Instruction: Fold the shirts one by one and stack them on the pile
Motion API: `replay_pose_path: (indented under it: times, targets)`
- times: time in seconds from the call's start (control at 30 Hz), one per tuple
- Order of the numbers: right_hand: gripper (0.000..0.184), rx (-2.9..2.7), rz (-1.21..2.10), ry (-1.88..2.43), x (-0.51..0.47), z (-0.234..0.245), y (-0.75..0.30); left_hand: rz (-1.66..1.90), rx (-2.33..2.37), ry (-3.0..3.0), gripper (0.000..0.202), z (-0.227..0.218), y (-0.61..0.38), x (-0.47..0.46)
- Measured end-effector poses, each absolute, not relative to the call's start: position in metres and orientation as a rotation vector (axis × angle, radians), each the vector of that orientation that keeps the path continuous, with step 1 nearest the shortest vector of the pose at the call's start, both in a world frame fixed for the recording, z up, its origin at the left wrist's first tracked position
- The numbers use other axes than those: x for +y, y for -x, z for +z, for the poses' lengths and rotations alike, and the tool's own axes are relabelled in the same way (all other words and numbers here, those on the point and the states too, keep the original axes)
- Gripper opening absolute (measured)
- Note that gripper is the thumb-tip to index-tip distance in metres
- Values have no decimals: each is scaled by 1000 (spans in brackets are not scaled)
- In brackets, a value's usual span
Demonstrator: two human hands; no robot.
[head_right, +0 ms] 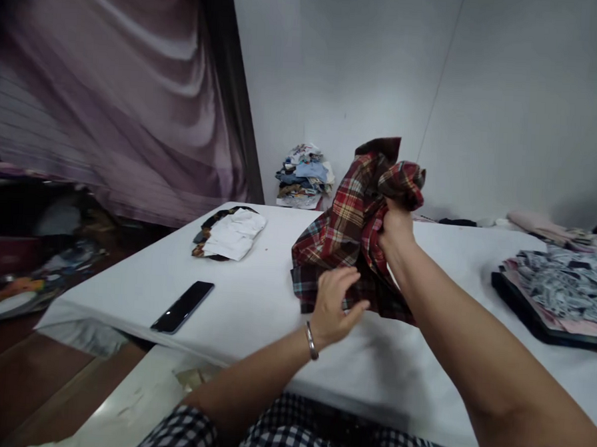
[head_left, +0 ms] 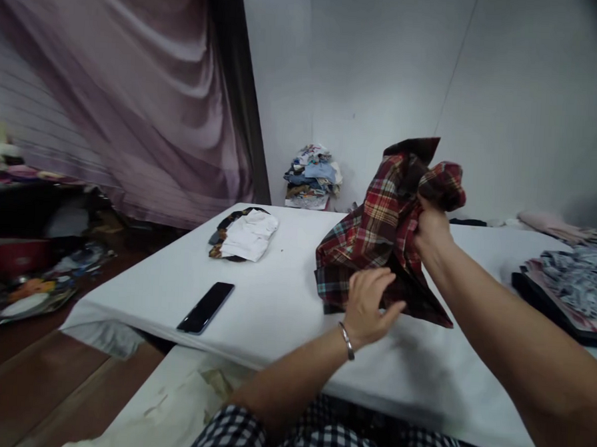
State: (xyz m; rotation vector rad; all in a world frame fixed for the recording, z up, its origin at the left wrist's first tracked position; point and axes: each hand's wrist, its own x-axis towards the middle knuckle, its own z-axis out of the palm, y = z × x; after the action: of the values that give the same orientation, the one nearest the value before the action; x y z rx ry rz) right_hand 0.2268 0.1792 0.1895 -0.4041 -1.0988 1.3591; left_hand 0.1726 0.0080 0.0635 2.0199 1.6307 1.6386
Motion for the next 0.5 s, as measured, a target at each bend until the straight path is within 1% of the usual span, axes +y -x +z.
replay_pose_path:
  times: [0.1,0.13,0.17,0.23,0.3,0.33,0.43,0.47,0.5]
  targets:
    - [23,-820,1506,158,152,218,-210,1676,1649,-1505,85,34,-191,8]
    - [23,-813,1523,82,141,227,-204,1706,1591,-1374,90,33,-195,13]
    - [21,-823,1532,15,131,234,-197,1742,1513,-1278,90,34,-197,20]
    - [17,-861,1525,-76,113,247,-187,1823,1359,-1164,83,43,-197,37]
    - [14,-898,1494,-110,101,255,-182,1920,1314,-1076,73,53,-190,54]
    - [14,-906,1474,-110,99,258,-182,1947,1344,-1039,64,56,-184,61]
    - [18,-903,1407,-44,104,261,-192,1905,1593,-923,24,57,-150,73]
    - [18,-888,1380,15,110,259,-200,1888,1677,-893,18,56,-135,74]
    - [18,-885,1332,84,118,255,-209,1889,1751,-874,18,56,-119,72]
